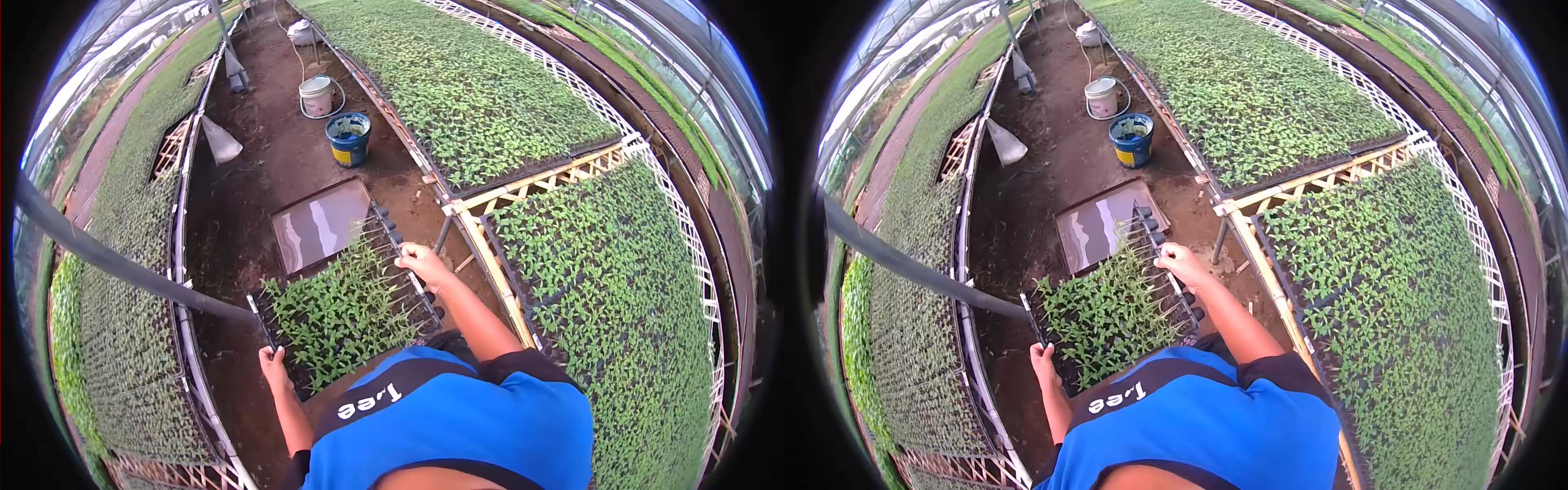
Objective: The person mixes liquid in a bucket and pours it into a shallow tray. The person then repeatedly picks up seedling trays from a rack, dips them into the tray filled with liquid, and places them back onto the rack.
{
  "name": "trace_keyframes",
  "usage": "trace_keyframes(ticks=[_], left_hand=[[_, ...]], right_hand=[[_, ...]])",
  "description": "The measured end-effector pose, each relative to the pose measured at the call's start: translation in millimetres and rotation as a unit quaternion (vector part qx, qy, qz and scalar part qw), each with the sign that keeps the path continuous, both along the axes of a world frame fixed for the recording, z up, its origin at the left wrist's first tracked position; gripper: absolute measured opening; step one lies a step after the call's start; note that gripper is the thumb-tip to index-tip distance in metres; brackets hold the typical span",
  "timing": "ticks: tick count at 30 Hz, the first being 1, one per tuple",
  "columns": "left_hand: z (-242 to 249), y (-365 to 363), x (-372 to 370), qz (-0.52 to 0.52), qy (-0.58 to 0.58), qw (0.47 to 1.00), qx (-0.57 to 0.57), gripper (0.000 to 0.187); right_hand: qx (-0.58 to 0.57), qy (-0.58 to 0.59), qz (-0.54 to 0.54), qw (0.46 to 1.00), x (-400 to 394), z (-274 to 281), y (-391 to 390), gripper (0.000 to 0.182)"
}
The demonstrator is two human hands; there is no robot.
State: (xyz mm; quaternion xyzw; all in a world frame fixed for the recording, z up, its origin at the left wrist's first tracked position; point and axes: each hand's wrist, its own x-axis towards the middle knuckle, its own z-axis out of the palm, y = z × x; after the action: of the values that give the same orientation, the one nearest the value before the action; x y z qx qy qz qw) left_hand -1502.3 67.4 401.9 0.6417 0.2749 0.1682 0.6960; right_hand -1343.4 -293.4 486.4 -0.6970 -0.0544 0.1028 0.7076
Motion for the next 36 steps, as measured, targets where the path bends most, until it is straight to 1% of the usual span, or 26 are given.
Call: trace_keyframes(ticks=[1, 3, 4, 5, 6, 7, 8, 9, 11, 13, 15, 17, 18, 19, 20, 21, 23, 25, 27, 28, 29, 31, 33, 34, 35, 36], left_hand=[[-3.7, 1.8, 18.4, 0.017, 0.0, 1.0, -0.003, 0.017], [-10.3, 11.6, 51.2, 0.038, 0.016, 0.999, 0.015, 0.018], [8.4, 6.6, 68.1, 0.047, 0.037, 0.998, 0.006, 0.017], [10.7, 9.2, 83.8, 0.052, 0.039, 0.998, -0.005, 0.017], [1.7, 15.5, 97.9, 0.057, 0.036, 0.998, -0.004, 0.018], [8.0, 16.1, 115.0, 0.063, 0.033, 0.997, 0.013, 0.018], [8.4, 20.3, 132.0, 0.07, 0.051, 0.996, 0.012, 0.018], [-4.1, 27.8, 151.3, 0.074, 0.046, 0.996, 0.009, 0.018], [-5.5, 36.2, 191.2, 0.065, 0.057, 0.996, 0.026, 0.017], [-15.6, 50.3, 233.3, 0.055, 0.094, 0.993, 0.044, 0.017], [-46.3, 73.5, 282.1, 0.027, 0.109, 0.993, 0.047, 0.018], [-63.1, 91.9, 336.0, 0.01, 0.124, 0.991, 0.045, 0.018], [-77.1, 102.8, 364.2, 0.01, 0.133, 0.99, 0.042, 0.018], [-92.6, 117.3, 392.0, -0.011, 0.152, 0.987, 0.058, 0.019], [-125.7, 131.0, 418.1, -0.016, 0.16, 0.984, 0.08, 0.02], [-159.4, 144.9, 442.9, -0.021, 0.171, 0.98, 0.095, 0.021], [-184.0, 159.9, 493.2, -0.053, 0.214, 0.964, 0.15, 0.022], [-220.1, 167.1, 542.9, -0.07, 0.223, 0.945, 0.228, 0.022], [-274.7, 173.3, 578.3, -0.085, 0.213, 0.931, 0.283, 0.022], [-300.5, 178.2, 597.0, -0.092, 0.223, 0.927, 0.287, 0.022], [-325.0, 181.8, 615.9, -0.097, 0.232, 0.923, 0.291, 0.021], [-381.7, 194.6, 646.3, -0.108, 0.263, 0.914, 0.29, 0.021], [-442.9, 211.8, 673.0, -0.087, 0.272, 0.918, 0.275, 0.022], [-462.7, 214.9, 677.8, -0.075, 0.285, 0.914, 0.278, 0.022], [-484.1, 219.9, 687.3, -0.065, 0.296, 0.911, 0.279, 0.023], [-517.7, 228.4, 693.3, -0.057, 0.292, 0.912, 0.282, 0.023]], right_hand=[[0.003, 0.002, 0.013, 1.0, 21.2, -1.3, 4.4, 0.018], [0.045, 0.059, 0.031, 0.997, 65.2, -7.1, 8.8, 0.018], [0.047, 0.054, 0.04, 0.997, 88.0, -12.6, 10.0, 0.018], [0.051, 0.047, 0.045, 0.997, 108.0, -18.5, 12.5, 0.018], [0.064, 0.05, 0.042, 0.996, 123.5, -19.3, 17.4, 0.017], [0.079, 0.051, 0.035, 0.995, 139.4, -18.7, 23.8, 0.017], [0.09, 0.107, 0.027, 0.99, 156.8, -23.0, 25.6, 0.017], [0.1, 0.161, 0.017, 0.982, 175.7, -27.8, 28.7, 0.017], [0.096, 0.161, -0.003, 0.982, 205.4, -25.9, 46.0, 0.014], [0.085, 0.156, -0.01, 0.984, 241.5, -51.9, 57.5, 0.011], [0.071, 0.179, -0.009, 0.981, 280.7, -77.8, 74.3, 0.009], [0.053, 0.217, -0.021, 0.974, 323.0, -101.9, 94.8, 0.01], [0.017, 0.204, -0.022, 0.979, 346.8, -125.5, 102.0, 0.012], [-0.019, 0.186, -0.024, 0.982, 371.4, -141.4, 115.4, 0.014], [-0.066, 0.164, -0.037, 0.983, 391.4, -162.3, 121.9, 0.021], [-0.117, 0.166, -0.04, 0.978, 415.5, -184.7, 130.6, 0.027], [-0.167, 0.174, -0.034, 0.97, 462.5, -251.6, 140.9, 0.031], [-0.193, 0.176, -0.037, 0.965, 502.8, -297.6, 160.1, 0.03], [-0.224, 0.18, -0.048, 0.957, 534.6, -358.5, 167.3, 0.028], [-0.226, 0.143, -0.051, 0.962, 551.8, -399.5, 167.8, 0.026], [-0.226, 0.137, -0.054, 0.963, 569.2, -449.1, 161.8, 0.023], [-0.266, 0.127, -0.07, 0.953, 601.1, -505.9, 164.1, 0.02], [-0.303, 0.151, -0.06, 0.939, 639.0, -563.5, 158.5, 0.019], [-0.35, 0.138, -0.055, 0.925, 650.0, -569.8, 158.5, 0.02], [-0.356, 0.139, -0.053, 0.923, 666.5, -608.4, 149.1, 0.023], [-0.422, 0.115, -0.031, 0.899, 679.6, -614.7, 148.6, 0.024]])
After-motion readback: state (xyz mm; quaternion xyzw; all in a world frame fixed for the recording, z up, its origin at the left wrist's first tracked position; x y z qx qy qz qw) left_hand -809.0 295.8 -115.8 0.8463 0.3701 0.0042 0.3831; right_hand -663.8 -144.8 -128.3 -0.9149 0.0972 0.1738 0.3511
